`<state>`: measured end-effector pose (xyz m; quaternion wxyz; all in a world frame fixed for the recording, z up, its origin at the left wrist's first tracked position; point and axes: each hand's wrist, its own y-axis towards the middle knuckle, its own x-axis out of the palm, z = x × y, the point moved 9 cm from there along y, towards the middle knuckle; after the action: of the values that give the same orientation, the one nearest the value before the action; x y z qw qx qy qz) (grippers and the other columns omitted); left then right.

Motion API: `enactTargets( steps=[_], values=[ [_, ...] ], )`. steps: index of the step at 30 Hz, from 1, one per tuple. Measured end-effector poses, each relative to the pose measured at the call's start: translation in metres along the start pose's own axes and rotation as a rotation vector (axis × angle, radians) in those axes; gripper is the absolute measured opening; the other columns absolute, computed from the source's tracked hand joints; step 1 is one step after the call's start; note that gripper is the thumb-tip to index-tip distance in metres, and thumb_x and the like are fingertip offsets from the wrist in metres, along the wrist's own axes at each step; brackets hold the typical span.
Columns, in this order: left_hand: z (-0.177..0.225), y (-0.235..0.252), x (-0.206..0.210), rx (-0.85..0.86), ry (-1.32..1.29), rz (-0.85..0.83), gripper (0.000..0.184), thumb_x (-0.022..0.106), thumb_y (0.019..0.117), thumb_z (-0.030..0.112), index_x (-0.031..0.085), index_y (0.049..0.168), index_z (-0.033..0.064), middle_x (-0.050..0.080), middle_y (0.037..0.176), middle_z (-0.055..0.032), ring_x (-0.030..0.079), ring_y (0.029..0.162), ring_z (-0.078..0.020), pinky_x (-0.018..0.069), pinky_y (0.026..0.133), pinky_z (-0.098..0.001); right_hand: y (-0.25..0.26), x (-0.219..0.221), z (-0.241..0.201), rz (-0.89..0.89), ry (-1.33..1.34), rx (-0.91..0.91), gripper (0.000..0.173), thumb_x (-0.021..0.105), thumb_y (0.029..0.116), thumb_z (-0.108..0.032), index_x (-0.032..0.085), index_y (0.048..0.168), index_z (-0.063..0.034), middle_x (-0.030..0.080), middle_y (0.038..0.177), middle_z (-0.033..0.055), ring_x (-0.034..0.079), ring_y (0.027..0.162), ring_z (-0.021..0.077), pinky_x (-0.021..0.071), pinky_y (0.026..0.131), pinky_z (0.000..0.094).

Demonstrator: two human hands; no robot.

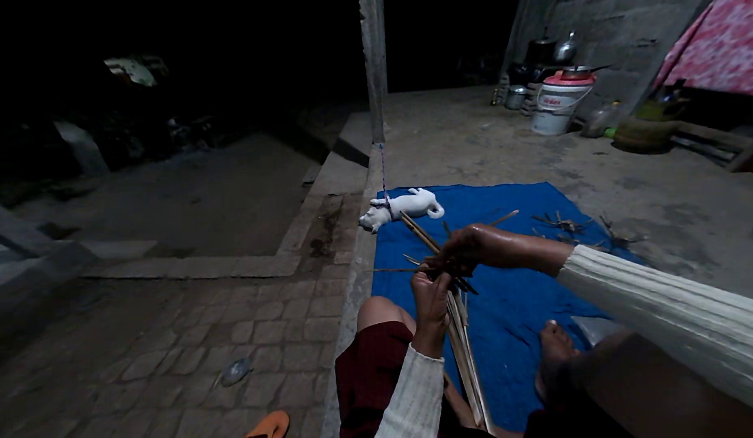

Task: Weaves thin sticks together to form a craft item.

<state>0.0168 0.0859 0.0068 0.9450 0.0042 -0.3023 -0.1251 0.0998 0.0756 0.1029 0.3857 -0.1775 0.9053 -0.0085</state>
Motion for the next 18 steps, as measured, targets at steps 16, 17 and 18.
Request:
enactTargets(
  steps=[16,17,18],
  values=[
    [0.017,0.002,-0.001,0.254,-0.171,-0.013,0.019,0.058,0.0879,-0.014,0.068,0.098,-0.0017,0.07,0.082,-0.0016,0.066,0.072,-0.0056,0.0576,0.068,-0.0218,0.0,-0.016,-0.006,0.22,0.275,-0.028,0.017,0.067,0.0955,-0.001,0.057,0.109,0.0024,0.067,0.081,0.0094,0.066,0.063,0.0136,0.0579,0.062,0.0274],
    [0.019,0.001,-0.001,0.285,-0.195,-0.021,0.019,0.059,0.0879,-0.014,0.069,0.098,-0.0005,0.071,0.083,-0.0009,0.067,0.075,-0.0053,0.0578,0.07,-0.022,0.0,-0.016,-0.007,0.22,0.294,-0.033,0.015,0.067,0.0958,-0.001,0.059,0.108,0.0023,0.067,0.081,0.0088,0.066,0.063,0.0131,0.0578,0.061,0.0269],
    [0.021,0.0,0.0,0.314,-0.206,-0.037,0.019,0.061,0.0876,-0.014,0.069,0.097,0.0004,0.071,0.085,-0.0009,0.068,0.077,-0.0054,0.0583,0.073,-0.0226,0.0,-0.016,-0.008,0.22,0.306,-0.034,0.013,0.066,0.0963,-0.002,0.059,0.107,0.0024,0.067,0.081,0.0087,0.066,0.063,0.0131,0.0577,0.061,0.027]
  ],
)
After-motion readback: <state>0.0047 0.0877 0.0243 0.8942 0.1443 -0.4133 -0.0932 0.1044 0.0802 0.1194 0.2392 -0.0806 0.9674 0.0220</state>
